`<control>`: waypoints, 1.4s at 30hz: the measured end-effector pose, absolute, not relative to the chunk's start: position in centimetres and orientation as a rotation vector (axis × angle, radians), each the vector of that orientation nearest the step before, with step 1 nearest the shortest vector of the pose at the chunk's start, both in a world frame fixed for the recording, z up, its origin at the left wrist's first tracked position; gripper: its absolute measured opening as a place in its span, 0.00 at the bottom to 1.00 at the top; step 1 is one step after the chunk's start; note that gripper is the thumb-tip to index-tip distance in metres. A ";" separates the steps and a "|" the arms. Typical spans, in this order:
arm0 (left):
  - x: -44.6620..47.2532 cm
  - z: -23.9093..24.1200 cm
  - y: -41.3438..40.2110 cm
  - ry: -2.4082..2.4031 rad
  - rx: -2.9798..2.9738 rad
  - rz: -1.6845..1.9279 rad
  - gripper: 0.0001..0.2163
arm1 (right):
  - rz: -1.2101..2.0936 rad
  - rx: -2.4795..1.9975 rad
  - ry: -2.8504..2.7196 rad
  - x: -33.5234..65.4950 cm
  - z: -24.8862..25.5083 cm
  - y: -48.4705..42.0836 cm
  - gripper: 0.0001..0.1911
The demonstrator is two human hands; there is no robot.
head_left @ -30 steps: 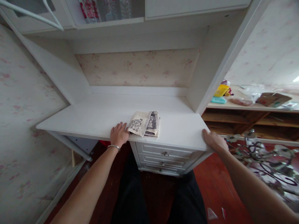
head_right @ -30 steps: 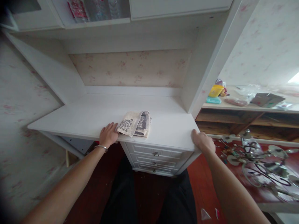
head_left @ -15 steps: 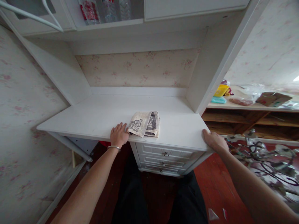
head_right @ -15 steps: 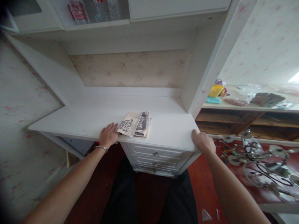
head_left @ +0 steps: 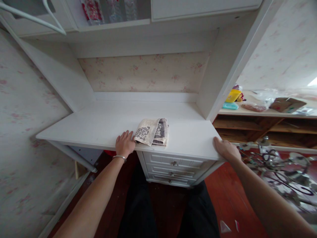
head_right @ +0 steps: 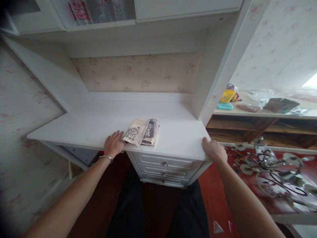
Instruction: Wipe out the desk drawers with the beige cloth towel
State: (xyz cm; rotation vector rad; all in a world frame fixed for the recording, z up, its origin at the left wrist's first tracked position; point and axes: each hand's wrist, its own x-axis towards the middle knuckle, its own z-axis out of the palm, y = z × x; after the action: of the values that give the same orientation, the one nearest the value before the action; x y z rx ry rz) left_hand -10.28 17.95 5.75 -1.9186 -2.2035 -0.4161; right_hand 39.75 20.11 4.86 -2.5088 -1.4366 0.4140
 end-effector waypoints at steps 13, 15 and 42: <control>-10.2 5.9 17.9 -2.233 -1.924 -0.430 0.24 | 0.455 -2.553 -1.416 39.1 6.0 19.7 0.42; -10.2 5.9 17.9 -2.233 -1.921 -0.425 0.23 | 0.445 -2.554 -1.408 39.1 6.0 19.7 0.42; -10.2 5.9 17.9 -2.219 -1.914 -0.400 0.23 | 0.457 -2.560 -1.437 39.0 6.3 19.7 0.42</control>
State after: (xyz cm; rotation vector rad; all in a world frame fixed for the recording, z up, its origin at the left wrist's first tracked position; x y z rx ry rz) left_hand -10.20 17.88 5.86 -1.9141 -2.2191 -0.3996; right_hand 38.97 19.71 6.28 -2.5603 -1.4368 0.4573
